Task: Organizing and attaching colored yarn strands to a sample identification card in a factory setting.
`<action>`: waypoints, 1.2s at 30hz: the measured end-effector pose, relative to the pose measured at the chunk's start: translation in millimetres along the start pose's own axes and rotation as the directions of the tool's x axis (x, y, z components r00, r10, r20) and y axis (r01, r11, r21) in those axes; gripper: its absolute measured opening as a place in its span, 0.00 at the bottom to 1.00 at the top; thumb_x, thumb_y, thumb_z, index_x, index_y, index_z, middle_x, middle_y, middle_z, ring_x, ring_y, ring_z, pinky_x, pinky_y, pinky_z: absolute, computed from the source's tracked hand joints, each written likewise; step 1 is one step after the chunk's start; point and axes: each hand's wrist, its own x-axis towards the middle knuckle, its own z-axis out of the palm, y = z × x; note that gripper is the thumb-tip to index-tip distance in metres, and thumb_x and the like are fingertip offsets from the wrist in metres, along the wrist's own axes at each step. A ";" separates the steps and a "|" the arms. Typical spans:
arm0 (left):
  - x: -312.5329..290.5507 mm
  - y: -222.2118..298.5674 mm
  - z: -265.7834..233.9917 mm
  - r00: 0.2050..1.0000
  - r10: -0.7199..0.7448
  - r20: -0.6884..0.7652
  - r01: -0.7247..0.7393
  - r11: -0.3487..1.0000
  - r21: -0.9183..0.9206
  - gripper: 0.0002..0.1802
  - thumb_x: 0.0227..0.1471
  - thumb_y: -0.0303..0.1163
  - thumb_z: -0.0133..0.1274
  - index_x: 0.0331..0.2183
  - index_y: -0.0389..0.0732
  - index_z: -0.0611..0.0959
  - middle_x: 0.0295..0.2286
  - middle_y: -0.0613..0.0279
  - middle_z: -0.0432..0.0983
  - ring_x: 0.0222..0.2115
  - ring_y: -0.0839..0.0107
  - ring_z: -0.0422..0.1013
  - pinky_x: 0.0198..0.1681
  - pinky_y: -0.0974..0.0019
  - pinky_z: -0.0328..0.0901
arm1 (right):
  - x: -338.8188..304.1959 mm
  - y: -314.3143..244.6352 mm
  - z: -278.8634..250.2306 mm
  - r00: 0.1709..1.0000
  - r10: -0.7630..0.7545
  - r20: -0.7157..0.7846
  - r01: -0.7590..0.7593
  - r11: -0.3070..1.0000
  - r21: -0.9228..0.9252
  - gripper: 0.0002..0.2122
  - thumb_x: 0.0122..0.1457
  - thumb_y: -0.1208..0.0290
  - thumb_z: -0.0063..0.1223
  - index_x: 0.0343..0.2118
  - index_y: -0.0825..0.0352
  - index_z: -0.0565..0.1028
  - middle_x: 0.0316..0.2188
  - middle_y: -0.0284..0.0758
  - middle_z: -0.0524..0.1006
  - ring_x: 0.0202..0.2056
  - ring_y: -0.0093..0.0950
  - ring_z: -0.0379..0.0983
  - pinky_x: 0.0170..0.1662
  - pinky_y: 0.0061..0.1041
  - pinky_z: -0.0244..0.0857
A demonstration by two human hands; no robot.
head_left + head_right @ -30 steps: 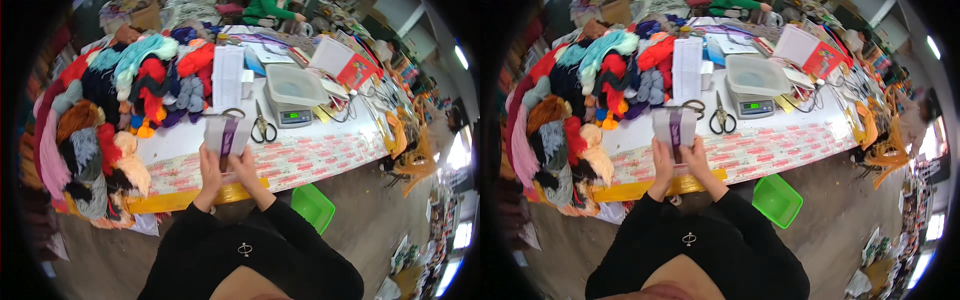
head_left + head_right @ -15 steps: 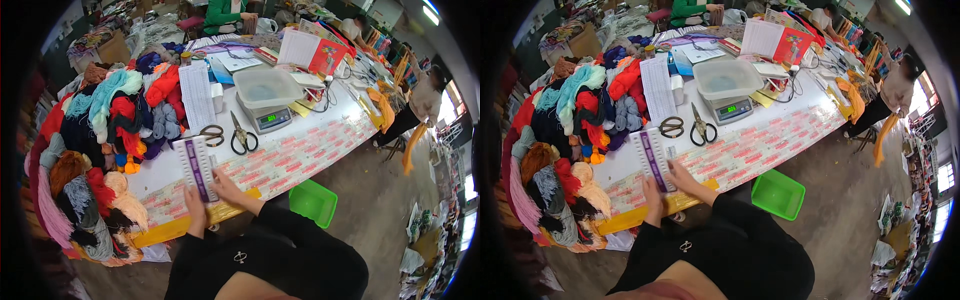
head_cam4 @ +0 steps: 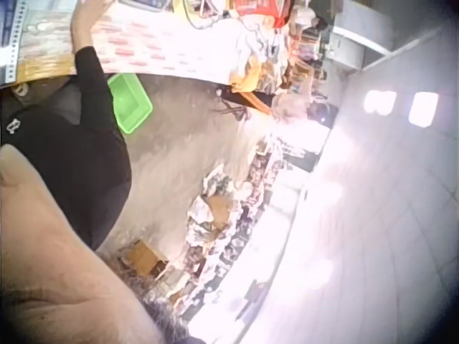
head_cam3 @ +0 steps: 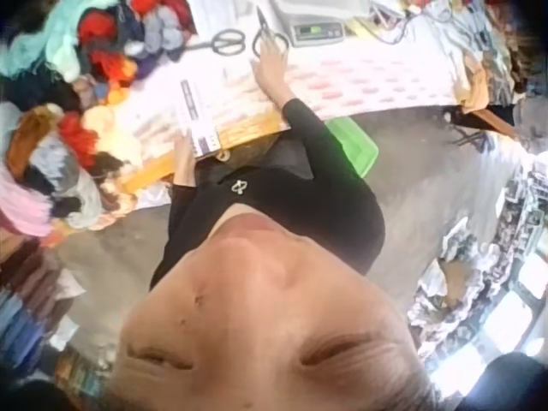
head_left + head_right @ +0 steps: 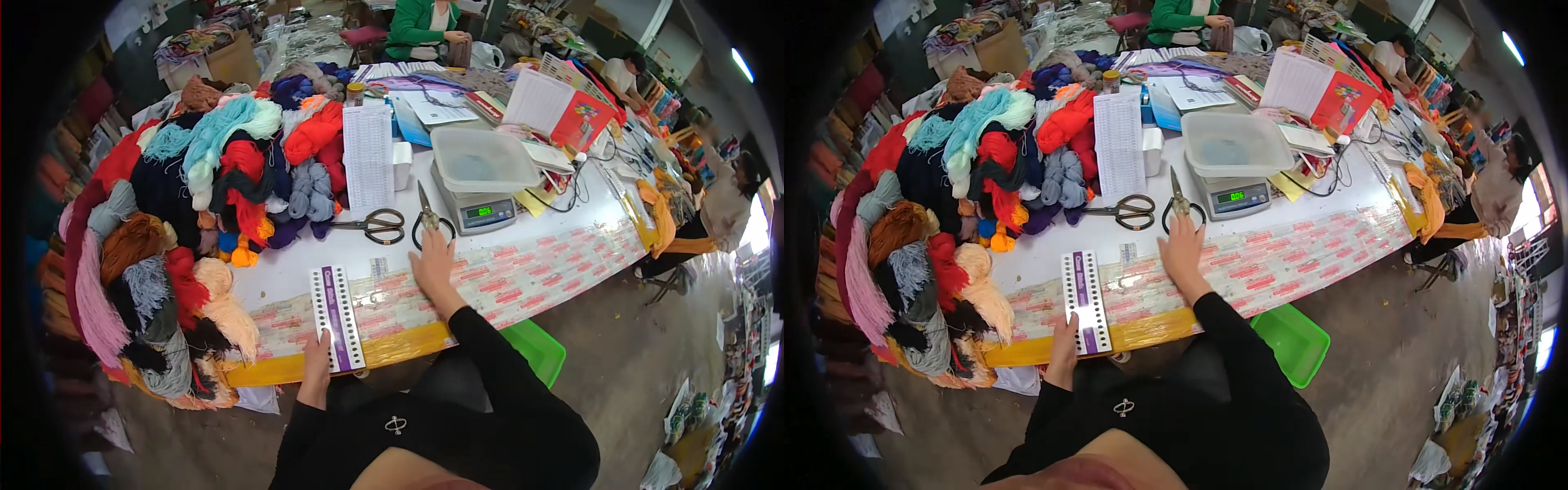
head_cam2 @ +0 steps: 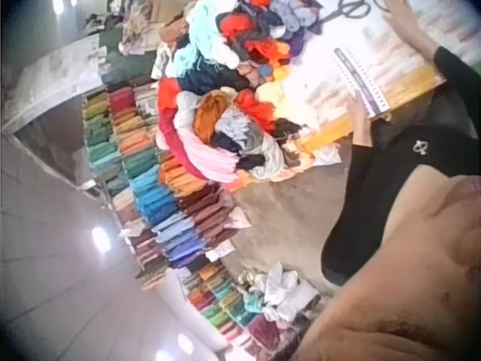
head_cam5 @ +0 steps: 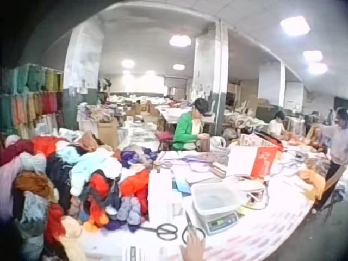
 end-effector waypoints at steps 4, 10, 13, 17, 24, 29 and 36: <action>-0.5 2.7 -0.4 0.998 0.050 0.029 -0.055 0.977 0.204 0.15 0.58 0.34 0.46 0.41 0.31 0.74 0.35 0.56 0.75 0.35 0.73 0.69 0.40 0.67 0.64 | -51.6 -78.7 -11.2 0.899 -0.210 0.384 0.076 0.939 0.335 0.27 0.50 0.63 0.56 0.52 0.68 0.64 0.56 0.45 0.61 0.59 0.45 0.53 0.59 0.55 0.40; 19.8 -26.9 -28.3 0.992 0.007 0.127 -0.008 1.000 0.009 0.24 0.61 0.45 0.37 0.38 0.32 0.77 0.33 0.54 0.76 0.34 0.68 0.71 0.38 0.65 0.65 | -99.6 -124.3 -5.1 0.668 -0.566 0.482 0.443 0.824 0.353 0.27 0.58 0.53 0.43 0.59 0.58 0.61 0.63 0.35 0.53 0.65 0.41 0.41 0.58 0.63 0.36; 22.7 -1.4 -25.3 0.970 -0.015 0.244 -0.009 0.995 0.095 0.24 0.61 0.47 0.38 0.43 0.36 0.76 0.34 0.61 0.76 0.30 0.76 0.73 0.32 0.71 0.68 | -97.9 -102.1 -23.6 0.668 -0.555 0.495 0.508 0.827 0.242 0.29 0.57 0.53 0.44 0.60 0.60 0.58 0.63 0.38 0.52 0.65 0.42 0.40 0.59 0.60 0.36; 21.3 6.3 -28.6 0.946 -0.219 0.240 0.199 0.974 0.106 0.20 0.61 0.42 0.41 0.42 0.34 0.76 0.31 0.64 0.76 0.28 0.79 0.70 0.30 0.74 0.66 | -85.4 -131.4 -31.6 0.721 -0.560 0.407 0.449 0.826 0.342 0.29 0.59 0.52 0.42 0.61 0.61 0.58 0.64 0.36 0.51 0.65 0.40 0.40 0.60 0.58 0.36; 17.1 8.7 -31.1 0.937 -0.259 0.232 0.253 0.966 0.057 0.19 0.60 0.41 0.42 0.42 0.36 0.75 0.29 0.65 0.75 0.24 0.80 0.71 0.26 0.75 0.68 | -92.8 -127.7 -24.8 0.726 -0.521 0.449 0.425 0.853 0.304 0.29 0.59 0.51 0.40 0.61 0.61 0.57 0.64 0.34 0.51 0.65 0.39 0.40 0.62 0.55 0.32; 20.4 8.6 -31.4 0.934 -0.272 0.231 0.270 0.962 0.040 0.18 0.61 0.42 0.41 0.40 0.38 0.76 0.27 0.67 0.75 0.21 0.81 0.70 0.24 0.76 0.67 | -99.9 -108.8 -13.7 0.724 -0.472 0.502 0.396 0.881 0.258 0.30 0.60 0.52 0.39 0.62 0.62 0.54 0.65 0.36 0.49 0.66 0.41 0.37 0.61 0.57 0.29; 23.9 2.3 -31.3 0.922 -0.267 0.279 0.286 0.958 -0.029 0.17 0.61 0.41 0.39 0.39 0.38 0.76 0.24 0.68 0.74 0.17 0.84 0.66 0.19 0.80 0.62 | -91.8 -115.9 -11.0 0.728 -0.491 0.479 0.437 0.870 0.228 0.31 0.59 0.51 0.39 0.62 0.62 0.54 0.65 0.34 0.50 0.66 0.39 0.38 0.61 0.57 0.30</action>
